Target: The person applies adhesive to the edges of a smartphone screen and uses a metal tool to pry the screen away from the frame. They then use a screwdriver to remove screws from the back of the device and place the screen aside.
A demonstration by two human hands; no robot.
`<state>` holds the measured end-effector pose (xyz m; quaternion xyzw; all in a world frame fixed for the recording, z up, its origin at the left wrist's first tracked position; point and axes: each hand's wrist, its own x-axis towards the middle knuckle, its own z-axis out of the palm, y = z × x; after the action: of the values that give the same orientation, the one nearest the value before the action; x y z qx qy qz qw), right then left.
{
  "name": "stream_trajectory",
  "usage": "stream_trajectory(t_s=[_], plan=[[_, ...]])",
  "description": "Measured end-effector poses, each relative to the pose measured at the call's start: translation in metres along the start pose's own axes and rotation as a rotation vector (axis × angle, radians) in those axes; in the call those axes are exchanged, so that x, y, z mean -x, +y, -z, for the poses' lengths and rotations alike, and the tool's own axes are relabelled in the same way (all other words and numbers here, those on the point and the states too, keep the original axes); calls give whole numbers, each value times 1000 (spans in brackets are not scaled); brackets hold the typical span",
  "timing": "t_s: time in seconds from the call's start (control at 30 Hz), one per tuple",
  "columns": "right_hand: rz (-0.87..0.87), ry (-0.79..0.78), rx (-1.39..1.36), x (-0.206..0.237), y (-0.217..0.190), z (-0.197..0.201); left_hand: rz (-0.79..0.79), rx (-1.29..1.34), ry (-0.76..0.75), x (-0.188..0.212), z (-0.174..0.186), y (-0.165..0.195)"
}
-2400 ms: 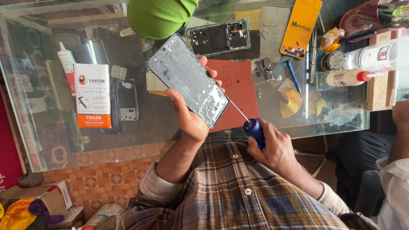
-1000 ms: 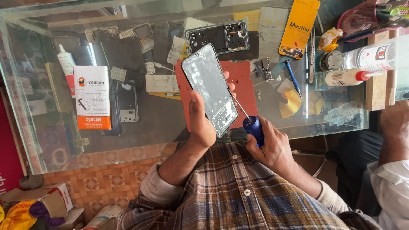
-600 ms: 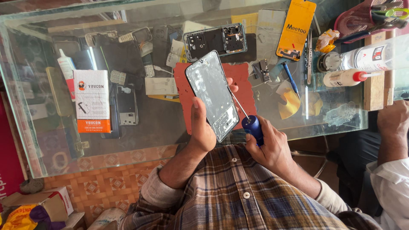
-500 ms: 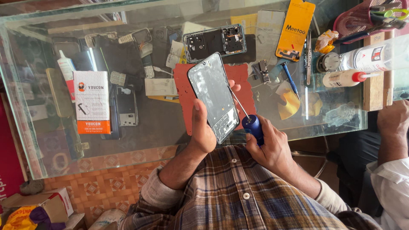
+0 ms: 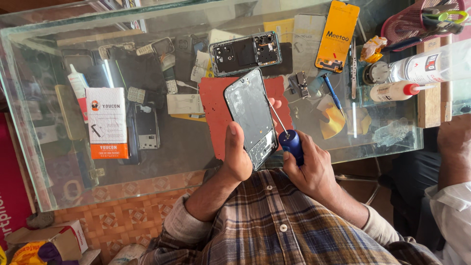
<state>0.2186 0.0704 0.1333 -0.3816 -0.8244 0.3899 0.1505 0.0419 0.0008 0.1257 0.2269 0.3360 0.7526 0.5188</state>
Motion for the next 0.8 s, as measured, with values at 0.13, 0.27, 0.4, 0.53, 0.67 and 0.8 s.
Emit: stream_trajectory(t_s=[0.13, 0.27, 0.4, 0.53, 0.67, 0.8], plan=[[-10, 6, -8, -2, -1, 0, -44, -61, 1, -1, -1, -2], [3, 16, 16, -5, -2, 1, -51, -111, -27, 2, 2, -1], [1, 16, -8, -8, -4, 5, 36, -31, -49, 6, 4, 0], [7, 44, -4, -13, -6, 9, 52, -73, -60, 7, 4, 2], [0, 53, -2, -16, -4, 13, 45, -81, -109, 5, 1, 3], [61, 72, 37, -18, -1, 15, 86, -15, -114, 3, 0, 5]])
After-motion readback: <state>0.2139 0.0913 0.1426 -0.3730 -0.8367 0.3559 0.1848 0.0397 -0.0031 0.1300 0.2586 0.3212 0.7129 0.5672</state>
